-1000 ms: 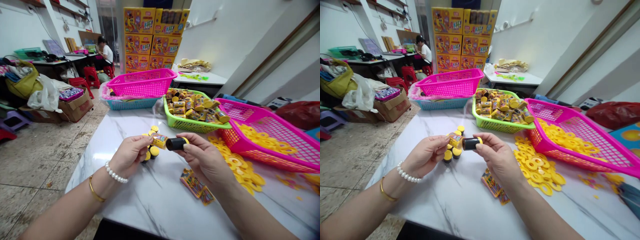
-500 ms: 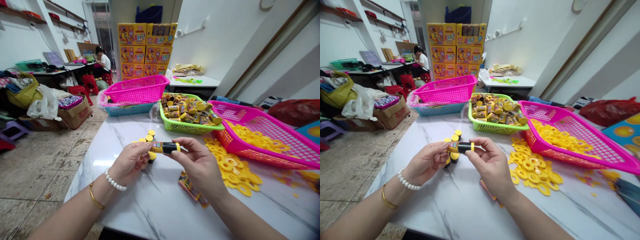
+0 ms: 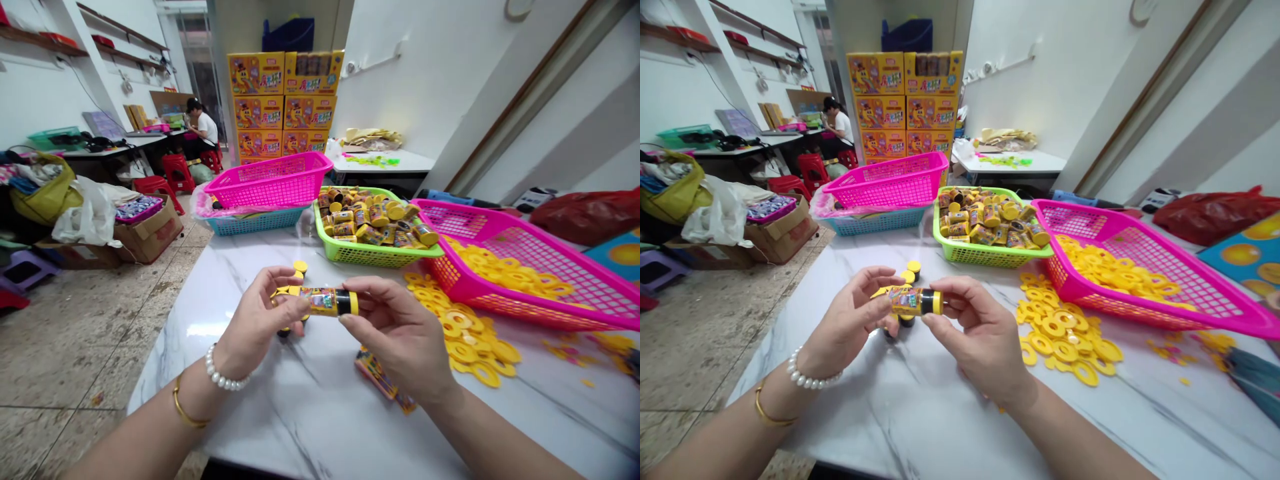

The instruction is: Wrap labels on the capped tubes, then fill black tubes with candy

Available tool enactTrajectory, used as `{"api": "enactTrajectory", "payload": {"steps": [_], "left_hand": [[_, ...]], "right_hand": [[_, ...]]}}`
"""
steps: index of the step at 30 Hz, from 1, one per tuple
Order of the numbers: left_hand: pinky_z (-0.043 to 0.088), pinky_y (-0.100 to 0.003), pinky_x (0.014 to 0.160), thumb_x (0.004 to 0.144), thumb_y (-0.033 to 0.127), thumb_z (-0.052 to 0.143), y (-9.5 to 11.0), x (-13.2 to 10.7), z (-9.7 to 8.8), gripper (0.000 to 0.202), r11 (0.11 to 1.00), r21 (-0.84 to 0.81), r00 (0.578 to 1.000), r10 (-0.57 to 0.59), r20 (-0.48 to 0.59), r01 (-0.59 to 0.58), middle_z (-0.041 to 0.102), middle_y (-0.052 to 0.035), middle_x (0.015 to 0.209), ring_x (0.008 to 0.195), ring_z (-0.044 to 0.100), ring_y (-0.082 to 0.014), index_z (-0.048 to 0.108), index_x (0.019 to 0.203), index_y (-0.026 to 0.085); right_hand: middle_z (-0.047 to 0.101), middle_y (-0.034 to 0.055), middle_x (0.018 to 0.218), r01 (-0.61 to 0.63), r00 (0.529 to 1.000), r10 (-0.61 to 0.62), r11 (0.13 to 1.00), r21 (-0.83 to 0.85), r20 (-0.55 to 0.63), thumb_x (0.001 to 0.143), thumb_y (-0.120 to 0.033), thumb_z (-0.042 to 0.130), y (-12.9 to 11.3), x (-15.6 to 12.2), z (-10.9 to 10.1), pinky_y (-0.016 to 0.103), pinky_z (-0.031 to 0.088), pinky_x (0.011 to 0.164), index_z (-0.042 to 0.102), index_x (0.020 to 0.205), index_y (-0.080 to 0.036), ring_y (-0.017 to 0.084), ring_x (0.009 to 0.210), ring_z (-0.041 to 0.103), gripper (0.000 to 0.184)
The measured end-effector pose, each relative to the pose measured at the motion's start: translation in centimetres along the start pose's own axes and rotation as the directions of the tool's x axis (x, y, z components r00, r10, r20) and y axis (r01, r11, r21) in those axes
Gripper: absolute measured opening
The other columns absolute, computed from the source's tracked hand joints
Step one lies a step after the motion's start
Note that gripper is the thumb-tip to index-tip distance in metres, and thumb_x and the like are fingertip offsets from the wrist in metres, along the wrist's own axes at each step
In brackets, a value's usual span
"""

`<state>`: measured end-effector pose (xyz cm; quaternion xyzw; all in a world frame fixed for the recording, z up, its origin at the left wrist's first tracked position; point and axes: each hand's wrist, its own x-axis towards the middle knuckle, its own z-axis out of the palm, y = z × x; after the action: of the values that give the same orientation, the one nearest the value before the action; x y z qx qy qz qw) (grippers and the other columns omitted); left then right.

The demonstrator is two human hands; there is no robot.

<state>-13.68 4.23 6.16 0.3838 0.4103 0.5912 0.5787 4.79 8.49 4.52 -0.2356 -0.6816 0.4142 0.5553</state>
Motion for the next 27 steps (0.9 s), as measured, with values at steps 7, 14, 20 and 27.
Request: {"api": "enactTrajectory", "payload": {"steps": [7, 14, 20, 27], "left_hand": [[0.053, -0.022, 0.06, 0.072, 0.032, 0.085, -0.1, 0.1, 0.1, 0.035, 0.992, 0.121, 0.996, 0.033, 0.08, -0.042, 0.069, -0.003, 0.082, 0.06, 0.062, -0.0086, 0.067, 0.095, 0.012], [0.057, -0.025, 0.071, 0.07, 0.028, 0.086, -0.7, -0.2, 0.4, 0.037, 0.997, 0.064, 0.99, 0.042, 0.134, -0.051, 0.071, -0.0054, 0.089, 0.078, 0.067, -0.0138, 0.069, 0.099, 0.013], [0.054, -0.023, 0.061, 0.067, 0.028, 0.088, 0.2, 0.0, 0.2, 0.045, 0.994, 0.106, 0.991, -0.048, 0.124, 0.035, 0.069, -0.0019, 0.085, 0.063, 0.062, -0.0086, 0.065, 0.102, 0.013], [0.051, -0.022, 0.061, 0.073, 0.026, 0.083, 0.2, 0.5, -0.2, 0.029, 0.99, 0.138, 0.991, -0.034, 0.13, 0.015, 0.069, -0.001, 0.08, 0.062, 0.059, -0.0075, 0.07, 0.095, 0.012]], "right_hand": [[0.065, 0.0018, 0.108, 0.014, 0.995, 0.003, 0.986, -0.169, 0.099, 0.083, -0.016, 0.076, 0.0, -0.2, -0.1, 0.022, 0.063, 0.075, 0.071, 0.114, -0.031, 0.013, 0.09, 0.07, 0.035], [0.064, 0.0021, 0.106, 0.048, 0.991, -0.024, 0.98, -0.192, 0.128, 0.084, -0.017, 0.076, 0.4, -0.9, 0.2, 0.026, 0.063, 0.073, 0.071, 0.118, -0.035, 0.015, 0.09, 0.067, 0.039], [0.063, 0.0042, 0.111, 0.028, 0.992, -0.005, 0.982, -0.185, 0.126, 0.084, -0.015, 0.075, 0.7, -0.5, -0.3, 0.031, 0.066, 0.078, 0.071, 0.118, -0.03, 0.017, 0.093, 0.07, 0.037], [0.067, 0.0025, 0.106, 0.104, 0.982, -0.049, 0.945, -0.31, 0.18, 0.084, -0.011, 0.072, 0.3, -0.5, -0.7, 0.033, 0.065, 0.08, 0.064, 0.121, -0.029, 0.016, 0.088, 0.071, 0.042]]}}
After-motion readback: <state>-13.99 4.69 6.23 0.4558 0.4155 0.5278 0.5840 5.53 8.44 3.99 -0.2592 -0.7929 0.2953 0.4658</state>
